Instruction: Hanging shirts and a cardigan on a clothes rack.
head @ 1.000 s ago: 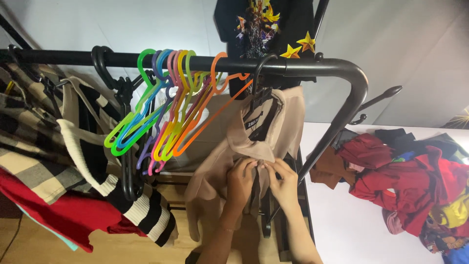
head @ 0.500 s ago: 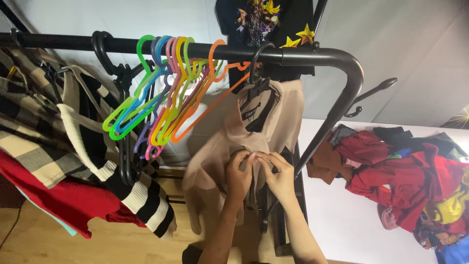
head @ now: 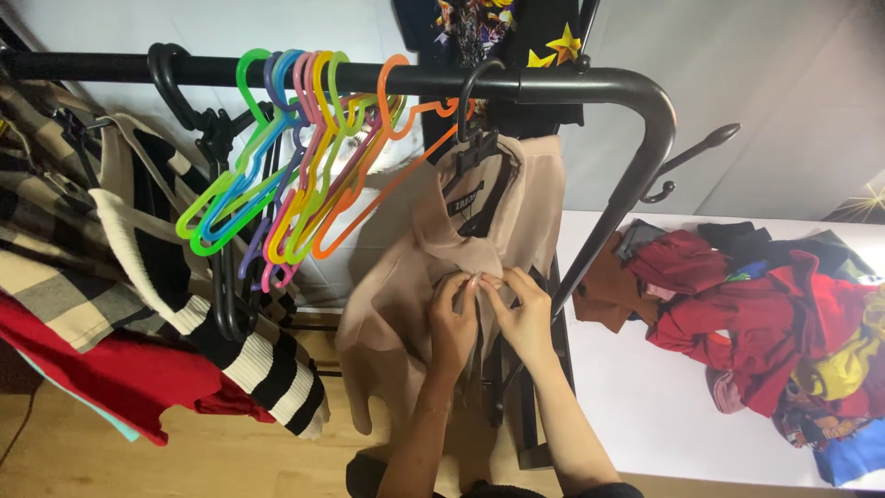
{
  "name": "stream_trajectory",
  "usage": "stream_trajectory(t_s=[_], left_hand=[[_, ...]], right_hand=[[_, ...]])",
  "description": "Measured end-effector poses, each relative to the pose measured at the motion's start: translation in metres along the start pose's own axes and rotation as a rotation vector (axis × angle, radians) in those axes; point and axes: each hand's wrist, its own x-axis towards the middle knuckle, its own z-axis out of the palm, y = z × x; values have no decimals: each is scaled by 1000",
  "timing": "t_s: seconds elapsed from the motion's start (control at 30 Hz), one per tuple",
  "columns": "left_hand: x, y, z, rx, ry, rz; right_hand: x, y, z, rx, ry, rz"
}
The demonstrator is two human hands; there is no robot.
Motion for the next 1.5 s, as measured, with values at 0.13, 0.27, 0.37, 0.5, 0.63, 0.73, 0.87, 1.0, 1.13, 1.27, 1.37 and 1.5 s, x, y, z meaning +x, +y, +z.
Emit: stream_trajectory(t_s=[0.13,0.27,0.37,0.5,0.63,0.73,0.87,1.0,1.13,1.27,1.37,1.5], left_hand=[[-1,-4,3,26,5,-44],[2,-12,4,-28,12,-103],[5,-15,4,-135,-7,-174],[8,-18,3,-213,-45,-180],[10,-26,2,-185,-65,-180],[9,-28,0,-133,-65,-200],[13,-7,-5,-62,-75,-161],[9,-4,-3,-13,-2,-148],[4,-10,-3,70,16,-202],[-1,-15,2,-55,79,-223],[-4,-21,4,-167,60,-288],[-9,-36,4,-293,-3,-307]], right_hand=[[-2,-1,7,-11,54,-38],[0,-7,15,13,88,-47],[0,-9,19,19,110,-31],[2,-13,21,19,125,7],[3,-16,22,31,136,-3],[1,-16,23,76,126,45],[-1,-13,25,-3,164,24],[-5,-7,28,-5,154,-22],[-13,1,32,4,159,-48],[-14,-2,25,3,148,-62],[-9,5,15,108,97,19],[-6,47,10,449,-122,410]])
